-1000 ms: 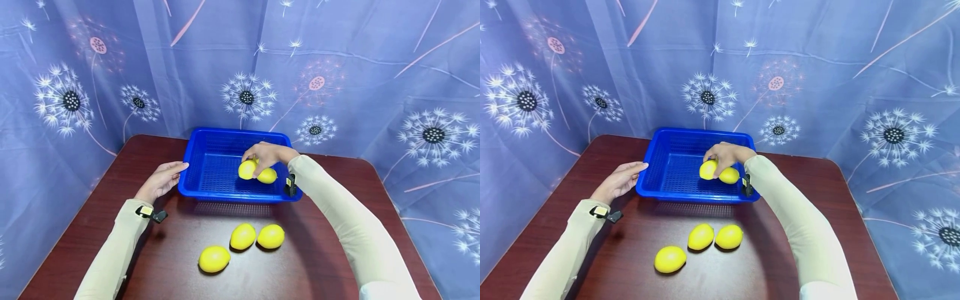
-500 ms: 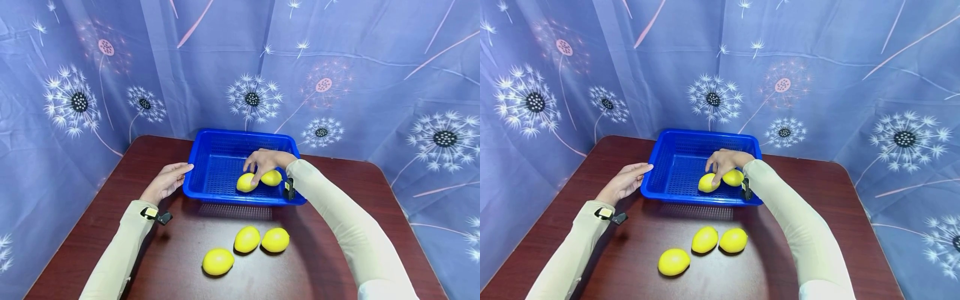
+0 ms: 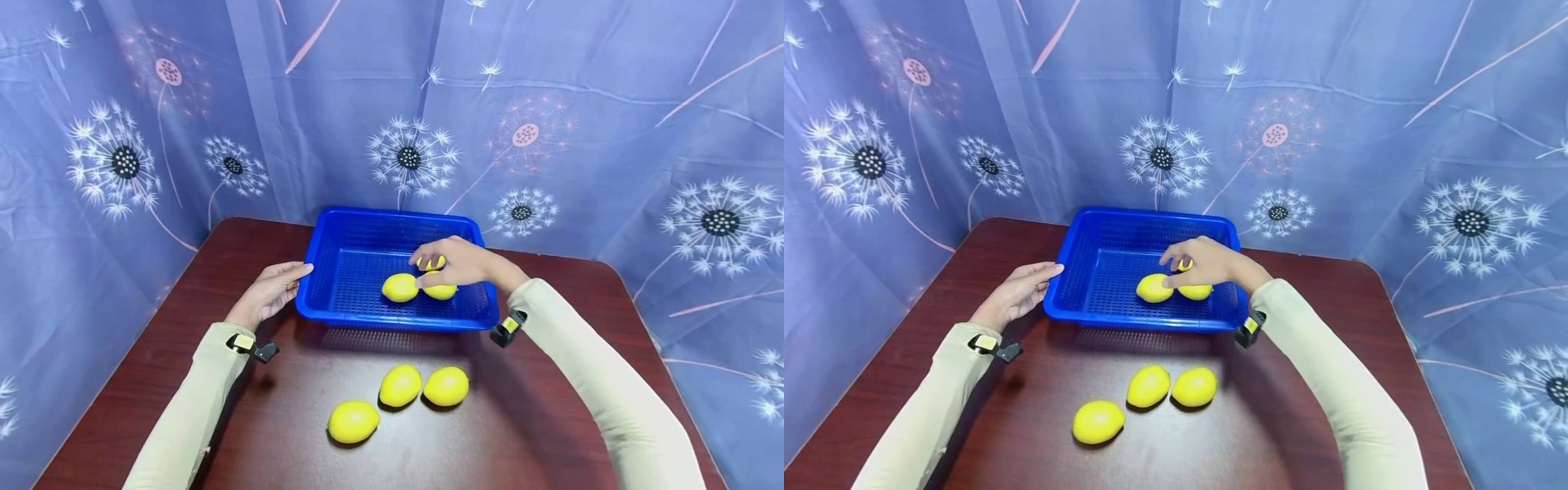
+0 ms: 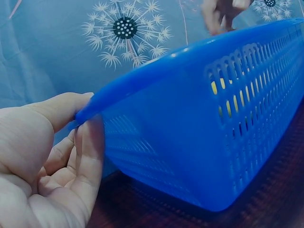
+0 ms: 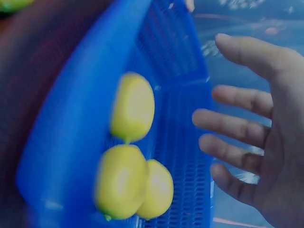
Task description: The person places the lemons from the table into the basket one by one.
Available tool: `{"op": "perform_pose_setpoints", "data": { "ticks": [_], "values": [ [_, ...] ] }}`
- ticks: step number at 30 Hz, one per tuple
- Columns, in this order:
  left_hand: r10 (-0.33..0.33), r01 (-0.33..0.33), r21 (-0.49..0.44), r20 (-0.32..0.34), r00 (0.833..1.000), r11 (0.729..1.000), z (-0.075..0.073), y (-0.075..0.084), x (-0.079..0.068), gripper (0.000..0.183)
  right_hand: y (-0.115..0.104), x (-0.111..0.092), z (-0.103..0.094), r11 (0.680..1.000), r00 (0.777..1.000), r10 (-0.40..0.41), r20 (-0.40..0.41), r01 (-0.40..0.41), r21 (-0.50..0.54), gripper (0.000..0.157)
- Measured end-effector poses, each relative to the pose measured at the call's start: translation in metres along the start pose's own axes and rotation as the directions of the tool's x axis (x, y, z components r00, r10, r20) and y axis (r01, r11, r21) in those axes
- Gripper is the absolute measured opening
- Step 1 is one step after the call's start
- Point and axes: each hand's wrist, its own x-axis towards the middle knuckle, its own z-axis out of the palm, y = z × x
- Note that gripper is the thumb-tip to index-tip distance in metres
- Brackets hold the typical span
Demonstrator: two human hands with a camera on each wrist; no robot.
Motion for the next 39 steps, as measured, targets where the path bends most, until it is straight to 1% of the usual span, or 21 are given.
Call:
{"op": "perform_pose_setpoints", "data": {
  "ticks": [3, 5, 7, 11, 15, 18, 21, 23, 27, 31, 34, 37, 39],
  "values": [
    [-0.002, 0.002, -0.003, 0.002, 1.000, 1.000, 0.000, 0.001, 0.001, 0.011, -0.007, -0.023, 0.005, 0.997, 0.990, -0.048, -0.131, 0.041, -0.061, 0.050],
    [-0.001, 0.001, 0.000, 0.003, 1.000, 1.000, -0.001, 0.002, 0.001, 0.010, -0.013, -0.039, 0.011, 0.995, 0.976, -0.060, -0.212, 0.041, -0.092, 0.052],
    [-0.002, 0.002, 0.003, 0.004, 1.000, 1.000, -0.001, 0.002, 0.002, 0.010, -0.018, -0.054, 0.019, 0.995, 0.959, -0.058, -0.278, 0.031, -0.099, 0.051],
    [-0.007, 0.007, 0.011, -0.001, 1.000, 1.000, -0.003, 0.002, 0.003, 0.012, -0.026, -0.080, 0.039, 0.995, 0.918, -0.061, -0.391, 0.025, -0.096, 0.043],
    [-0.011, 0.011, 0.001, 0.001, 1.000, 1.000, -0.004, 0.001, 0.002, 0.014, -0.034, -0.102, 0.059, 0.996, 0.885, -0.052, -0.463, 0.015, -0.085, 0.039],
    [-0.011, 0.011, -0.014, 0.006, 1.000, 1.000, -0.003, 0.001, 0.002, 0.015, -0.040, -0.118, 0.073, 0.996, 0.868, -0.046, -0.494, 0.005, -0.084, 0.038],
    [-0.006, 0.007, -0.021, 0.011, 1.000, 1.000, -0.002, 0.000, 0.002, 0.014, -0.044, -0.131, 0.088, 0.996, 0.858, -0.044, -0.512, -0.005, -0.092, 0.034],
    [-0.006, 0.006, -0.022, 0.014, 1.000, 1.000, -0.001, 0.000, 0.002, 0.015, -0.045, -0.137, 0.097, 0.995, 0.855, -0.036, -0.517, -0.016, -0.097, 0.034],
    [-0.013, 0.014, -0.031, 0.017, 1.000, 0.999, 0.000, -0.001, 0.003, 0.014, -0.045, -0.148, 0.115, 0.994, 0.843, -0.011, -0.537, -0.050, -0.099, 0.038],
    [-0.009, 0.010, -0.041, 0.018, 1.000, 0.999, 0.001, 0.000, 0.002, 0.012, -0.046, -0.153, 0.131, 0.993, 0.829, 0.016, -0.559, -0.080, -0.090, 0.041],
    [-0.005, 0.006, -0.046, 0.015, 1.000, 0.999, 0.000, 0.000, 0.002, 0.009, -0.046, -0.153, 0.140, 0.992, 0.830, 0.034, -0.557, -0.096, -0.082, 0.045],
    [-0.005, 0.005, -0.047, 0.019, 1.000, 0.999, 0.000, -0.001, 0.001, 0.009, -0.044, -0.153, 0.149, 0.992, 0.837, 0.046, -0.545, -0.103, -0.073, 0.049],
    [-0.004, 0.005, -0.045, 0.019, 1.000, 0.999, 0.000, -0.002, 0.001, 0.009, -0.042, -0.153, 0.155, 0.991, 0.844, 0.056, -0.533, -0.114, -0.077, 0.055]
  ]
}}
